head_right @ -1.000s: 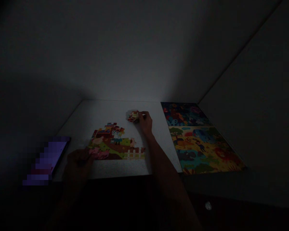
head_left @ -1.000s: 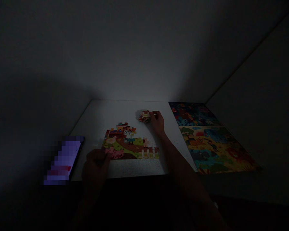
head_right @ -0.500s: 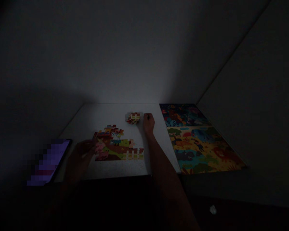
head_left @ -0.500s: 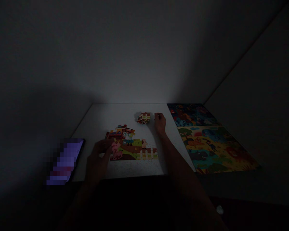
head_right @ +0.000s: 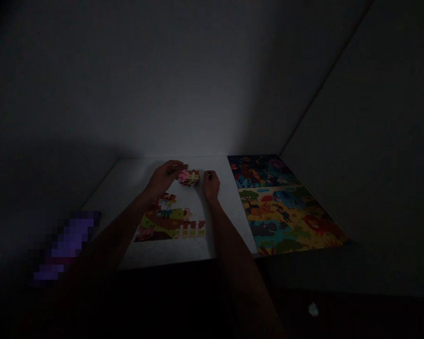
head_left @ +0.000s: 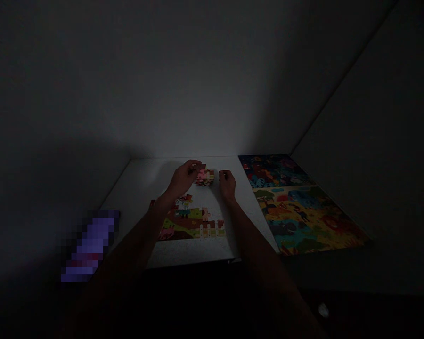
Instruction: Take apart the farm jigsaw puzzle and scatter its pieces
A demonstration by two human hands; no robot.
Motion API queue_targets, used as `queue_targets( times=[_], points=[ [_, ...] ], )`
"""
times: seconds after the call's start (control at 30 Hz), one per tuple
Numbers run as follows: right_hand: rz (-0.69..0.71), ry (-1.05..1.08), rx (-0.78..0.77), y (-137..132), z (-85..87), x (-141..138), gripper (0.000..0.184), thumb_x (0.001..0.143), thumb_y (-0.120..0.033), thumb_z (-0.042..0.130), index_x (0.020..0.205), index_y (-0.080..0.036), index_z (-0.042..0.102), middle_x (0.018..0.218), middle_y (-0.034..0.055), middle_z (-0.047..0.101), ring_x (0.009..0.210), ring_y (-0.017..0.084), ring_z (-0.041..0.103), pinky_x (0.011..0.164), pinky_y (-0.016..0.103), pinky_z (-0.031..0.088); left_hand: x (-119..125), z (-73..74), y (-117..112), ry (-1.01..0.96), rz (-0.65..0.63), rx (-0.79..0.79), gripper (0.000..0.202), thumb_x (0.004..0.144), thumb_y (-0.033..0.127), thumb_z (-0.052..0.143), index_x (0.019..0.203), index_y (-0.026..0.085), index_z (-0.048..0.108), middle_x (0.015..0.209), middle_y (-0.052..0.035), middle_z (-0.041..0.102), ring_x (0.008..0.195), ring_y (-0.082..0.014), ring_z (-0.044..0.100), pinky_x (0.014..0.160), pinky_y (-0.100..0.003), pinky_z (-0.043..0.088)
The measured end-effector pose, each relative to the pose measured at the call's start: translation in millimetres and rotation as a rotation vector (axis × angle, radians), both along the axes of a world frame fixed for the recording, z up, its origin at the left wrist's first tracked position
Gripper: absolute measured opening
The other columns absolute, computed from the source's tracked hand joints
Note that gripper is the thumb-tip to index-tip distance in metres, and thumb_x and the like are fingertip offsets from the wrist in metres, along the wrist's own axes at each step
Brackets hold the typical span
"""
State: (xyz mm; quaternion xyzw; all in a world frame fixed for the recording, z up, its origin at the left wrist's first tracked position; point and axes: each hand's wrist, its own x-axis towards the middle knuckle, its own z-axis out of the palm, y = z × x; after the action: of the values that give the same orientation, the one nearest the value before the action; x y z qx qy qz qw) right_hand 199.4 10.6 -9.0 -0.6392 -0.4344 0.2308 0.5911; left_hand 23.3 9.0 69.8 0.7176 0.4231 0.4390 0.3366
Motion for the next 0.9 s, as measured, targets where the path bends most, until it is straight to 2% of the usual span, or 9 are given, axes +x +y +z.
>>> queue_targets(
  times=[0.13, 0.3, 0.43, 0.67, 0.8, 0.9],
  points=[
    [0.016, 0.008, -0.001, -0.1, -0.4, 0.3, 0.028, 0.083, -0.042, 0.047, 0.085, -0.020, 0.064, 0.074, 0.0013, 0.065, 0.073, 0.018, 0.055, 0.068, 0.027, 0.041, 13.2, -3.3, 28.9, -0.038, -0.068, -0.038, 0.022, 0.083, 0.021, 0.059, 0.104, 0.019, 0.064, 0.106, -0.0088, 0.075, 0.096, -0.0204, 0.070, 0.082, -0.033, 0.054],
    [0.026, 0.015, -0.013, 0.3, -0.4, 0.0, 0.028, 0.083, -0.043, 0.048, 0.085, -0.020, 0.064, 0.074, 0.0014, 0.065, 0.072, 0.018, 0.057, 0.069, 0.028, 0.042, 21.0, -18.5, 46.3, -0.060, -0.124, -0.124, 0.021, 0.081, 0.019, 0.061, 0.101, 0.017, 0.065, 0.105, -0.0105, 0.076, 0.096, -0.0211, 0.071, 0.083, -0.034, 0.054],
    [0.025, 0.012, -0.023, -0.6, 0.9, -0.8, 0.028, 0.083, -0.042, 0.047, 0.084, -0.020, 0.064, 0.074, 0.0015, 0.065, 0.074, 0.018, 0.057, 0.069, 0.027, 0.042, 19.4, -33.2, 54.1, 0.104, -0.082, -0.082, 0.022, 0.078, 0.017, 0.064, 0.099, 0.016, 0.069, 0.102, -0.0105, 0.076, 0.094, -0.0222, 0.070, 0.088, -0.038, 0.053],
    [0.029, -0.019, -0.049, -2.0, 3.1, -1.2, 0.029, 0.085, -0.044, 0.046, 0.086, -0.021, 0.064, 0.076, 0.0010, 0.065, 0.074, 0.018, 0.057, 0.070, 0.027, 0.042, 17.0, -44.7, 53.1, 0.295, 0.038, 0.088, 0.021, 0.082, 0.023, 0.063, 0.100, 0.019, 0.072, 0.109, -0.0092, 0.073, 0.103, -0.0226, 0.064, 0.099, -0.042, 0.046],
    [0.032, -0.032, -0.056, -2.4, 3.4, -0.9, 0.030, 0.086, -0.044, 0.046, 0.087, -0.020, 0.064, 0.075, 0.0008, 0.065, 0.073, 0.017, 0.056, 0.068, 0.026, 0.042, 17.2, -41.9, 47.9, 0.316, 0.071, 0.110, 0.018, 0.084, 0.028, 0.062, 0.097, 0.020, 0.072, 0.106, -0.0073, 0.072, 0.104, -0.0229, 0.062, 0.100, -0.041, 0.045],
    [0.037, -0.036, -0.055, -2.5, 3.2, -0.3, 0.028, 0.085, -0.042, 0.047, 0.087, -0.020, 0.064, 0.074, 0.0005, 0.065, 0.073, 0.017, 0.056, 0.068, 0.026, 0.041, 7.4, -38.3, 43.6, 0.282, 0.117, 0.133, 0.025, 0.089, 0.031, 0.054, 0.101, 0.018, 0.072, 0.105, -0.0086, 0.070, 0.101, -0.0215, 0.062, 0.098, -0.038, 0.046]
  ],
)
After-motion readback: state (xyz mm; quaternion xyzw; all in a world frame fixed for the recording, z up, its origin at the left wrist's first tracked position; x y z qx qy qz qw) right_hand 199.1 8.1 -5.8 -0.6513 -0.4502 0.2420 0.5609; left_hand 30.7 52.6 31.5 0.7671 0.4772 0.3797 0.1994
